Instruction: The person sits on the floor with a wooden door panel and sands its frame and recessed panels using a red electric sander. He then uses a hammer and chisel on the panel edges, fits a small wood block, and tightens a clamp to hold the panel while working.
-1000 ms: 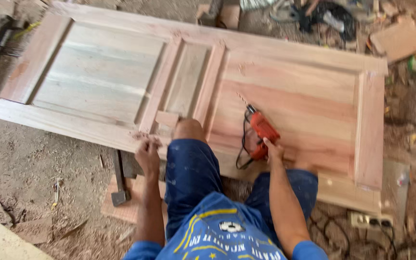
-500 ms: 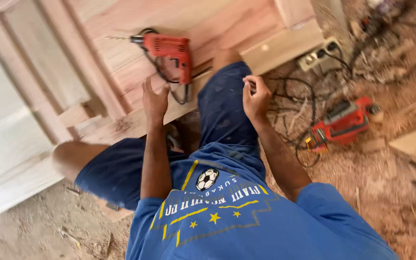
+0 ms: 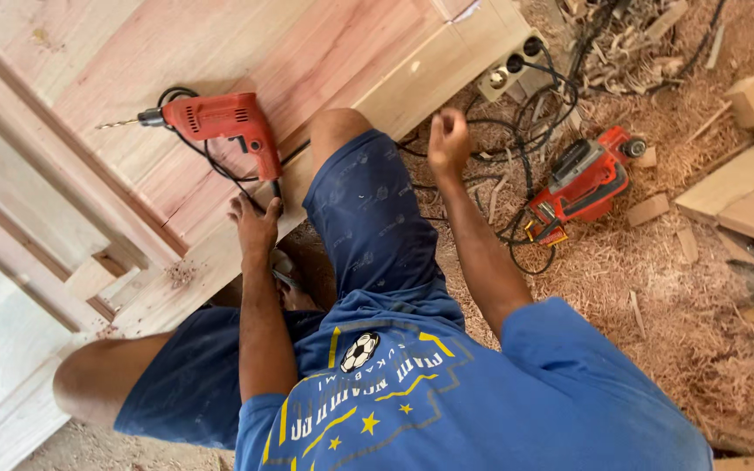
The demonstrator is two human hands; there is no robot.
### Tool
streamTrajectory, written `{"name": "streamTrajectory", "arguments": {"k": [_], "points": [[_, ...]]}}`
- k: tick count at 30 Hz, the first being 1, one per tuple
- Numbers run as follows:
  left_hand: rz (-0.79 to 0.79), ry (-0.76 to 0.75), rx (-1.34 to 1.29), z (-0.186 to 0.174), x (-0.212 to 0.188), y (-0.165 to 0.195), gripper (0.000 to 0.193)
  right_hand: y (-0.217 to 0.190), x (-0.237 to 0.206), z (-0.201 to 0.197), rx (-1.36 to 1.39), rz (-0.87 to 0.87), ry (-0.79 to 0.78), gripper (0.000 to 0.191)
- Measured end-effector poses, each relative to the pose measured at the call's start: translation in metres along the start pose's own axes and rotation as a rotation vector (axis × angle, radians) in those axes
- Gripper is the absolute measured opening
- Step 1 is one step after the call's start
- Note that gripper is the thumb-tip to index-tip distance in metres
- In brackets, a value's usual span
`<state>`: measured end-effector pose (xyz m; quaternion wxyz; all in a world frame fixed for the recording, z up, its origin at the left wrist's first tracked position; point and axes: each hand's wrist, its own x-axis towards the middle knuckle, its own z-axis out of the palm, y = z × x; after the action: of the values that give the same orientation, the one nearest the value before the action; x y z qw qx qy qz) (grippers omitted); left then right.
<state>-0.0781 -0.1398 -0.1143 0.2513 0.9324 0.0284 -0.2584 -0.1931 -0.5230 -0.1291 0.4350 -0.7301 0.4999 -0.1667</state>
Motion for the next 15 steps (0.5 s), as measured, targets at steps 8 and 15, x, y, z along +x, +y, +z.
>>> {"name": "streamTrajectory", "arguments": {"k": [8, 15], "points": [[0.012, 0.063, -0.009, 0.006, -0.001, 0.002, 0.103, -0.042, 0.080, 0.022, -0.498, -0.396, -0.221, 0.058], [-0.100, 0.040, -0.039, 0.002, -0.007, -0.008, 0.098, -0.051, 0.062, 0.035, -0.743, -0.357, -0.459, 0.080]]}}
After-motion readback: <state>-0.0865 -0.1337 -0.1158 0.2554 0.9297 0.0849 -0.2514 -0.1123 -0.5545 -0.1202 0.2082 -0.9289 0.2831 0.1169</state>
